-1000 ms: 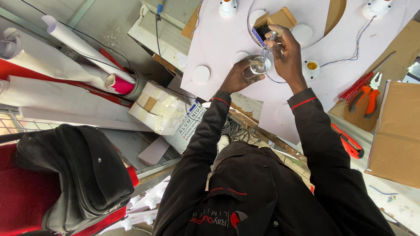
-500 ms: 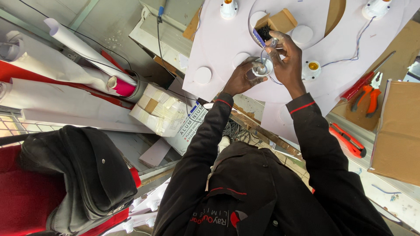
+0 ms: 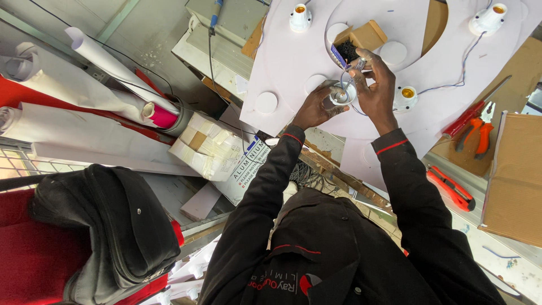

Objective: The person installs a light bulb into a white socket on a circular fixture, then uses pliers and a screwdriver to connect and secure wires to the socket terminals. The person repeats the wiring process on a second socket.

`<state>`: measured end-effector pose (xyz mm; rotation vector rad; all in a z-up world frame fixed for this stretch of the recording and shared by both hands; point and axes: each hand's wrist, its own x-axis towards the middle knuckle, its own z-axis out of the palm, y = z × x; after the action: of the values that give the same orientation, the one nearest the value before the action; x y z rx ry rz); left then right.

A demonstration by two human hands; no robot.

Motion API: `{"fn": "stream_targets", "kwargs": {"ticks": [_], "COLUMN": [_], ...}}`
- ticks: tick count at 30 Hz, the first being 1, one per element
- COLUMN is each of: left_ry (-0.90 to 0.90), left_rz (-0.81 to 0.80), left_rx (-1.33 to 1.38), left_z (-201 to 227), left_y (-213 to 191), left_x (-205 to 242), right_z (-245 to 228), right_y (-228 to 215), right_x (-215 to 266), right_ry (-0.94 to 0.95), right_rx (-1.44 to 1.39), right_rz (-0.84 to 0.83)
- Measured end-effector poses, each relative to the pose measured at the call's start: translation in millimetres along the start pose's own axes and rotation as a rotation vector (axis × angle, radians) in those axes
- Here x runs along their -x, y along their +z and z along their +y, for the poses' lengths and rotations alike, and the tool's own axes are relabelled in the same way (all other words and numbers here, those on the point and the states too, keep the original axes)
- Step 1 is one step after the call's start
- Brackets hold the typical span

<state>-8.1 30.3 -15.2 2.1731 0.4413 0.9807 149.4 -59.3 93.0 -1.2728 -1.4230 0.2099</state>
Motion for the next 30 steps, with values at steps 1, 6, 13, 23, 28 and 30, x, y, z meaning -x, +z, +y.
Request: {"fn": "stream_targets", "kwargs": {"ticks": [1,6,13,23,28,30], "left_ry": [0.003,-0.061,0.036,0.041,0.053,0.06], "left_rz": [0.001,-0.01,0.126,0.142,0.135,0.144], "left_rx": [-0.001,0.008,0.007,0.027,0.012,0.007], "left_z": [1,9,5,4,3,0], "left_y": [0,-2,3,4,2,4], "left_x": [1,-2,-1,-1,-2,-1], "right_z": [1,7,14,15,18,18], "right_y": [-1,-3,3,5,7,5], "right_x": [1,3,2,2,2,2], "right_ry": [-0.003,-0.172,-0.231,-0.181,-0.194,-0.198], "right_rx": [0.0,0.105,-0.034,-0.108,-0.102,-0.088], "right_rz": [0.001,-0.002,0.126,0.112,0.105,0.087]}}
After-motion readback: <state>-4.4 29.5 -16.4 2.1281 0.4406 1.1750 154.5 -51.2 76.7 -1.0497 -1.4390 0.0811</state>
